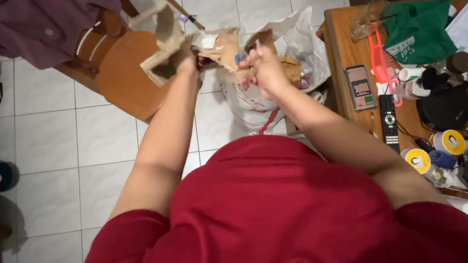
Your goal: Sort various trash items and packages into a white plastic bag.
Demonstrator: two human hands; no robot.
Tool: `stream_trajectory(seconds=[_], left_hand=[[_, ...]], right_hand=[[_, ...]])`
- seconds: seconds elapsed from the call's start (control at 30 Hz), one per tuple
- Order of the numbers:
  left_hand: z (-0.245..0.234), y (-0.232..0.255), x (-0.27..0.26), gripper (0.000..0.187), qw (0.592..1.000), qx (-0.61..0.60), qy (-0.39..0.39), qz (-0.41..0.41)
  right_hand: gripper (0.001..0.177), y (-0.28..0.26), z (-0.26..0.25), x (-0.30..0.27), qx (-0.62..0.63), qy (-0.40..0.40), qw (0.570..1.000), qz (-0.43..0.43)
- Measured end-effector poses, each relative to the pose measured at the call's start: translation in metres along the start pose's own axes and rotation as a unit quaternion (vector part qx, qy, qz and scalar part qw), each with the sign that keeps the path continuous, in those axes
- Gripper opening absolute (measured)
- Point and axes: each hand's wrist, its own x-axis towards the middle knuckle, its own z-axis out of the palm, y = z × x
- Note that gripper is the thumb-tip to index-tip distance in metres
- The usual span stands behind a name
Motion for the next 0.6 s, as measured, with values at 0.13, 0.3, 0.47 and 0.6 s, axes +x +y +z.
stream_trajectory(seconds=[0.13,0.3,0.47,0.6], left_hand=[[0.009,0.025,0.017,0.032,0.996,0.007,0.043,0.075],[-0.027,0.011,0.115,0.039,0.989,0.039,0.044,0.134],[0.04,-0.001,0.011,0.054,0.992,0.02,-0.12,0.033],[0.05,-0.064,0.049,0.054,0.995,0.018,-0.099,0.027]], right_hand=[[0.01,0.008,0.005,-0.025,-0.031,-0.041,0.992,0.113],[0.005,-0.016,-0.051,0.014,-0.01,-0.1,0.987,0.126],[0.039,-0.061,-0.068,0.024,-0.091,-0.063,0.993,0.041],[0.115,-0.1,0.001,-0.039,-0.565,0.063,0.807,-0.162]])
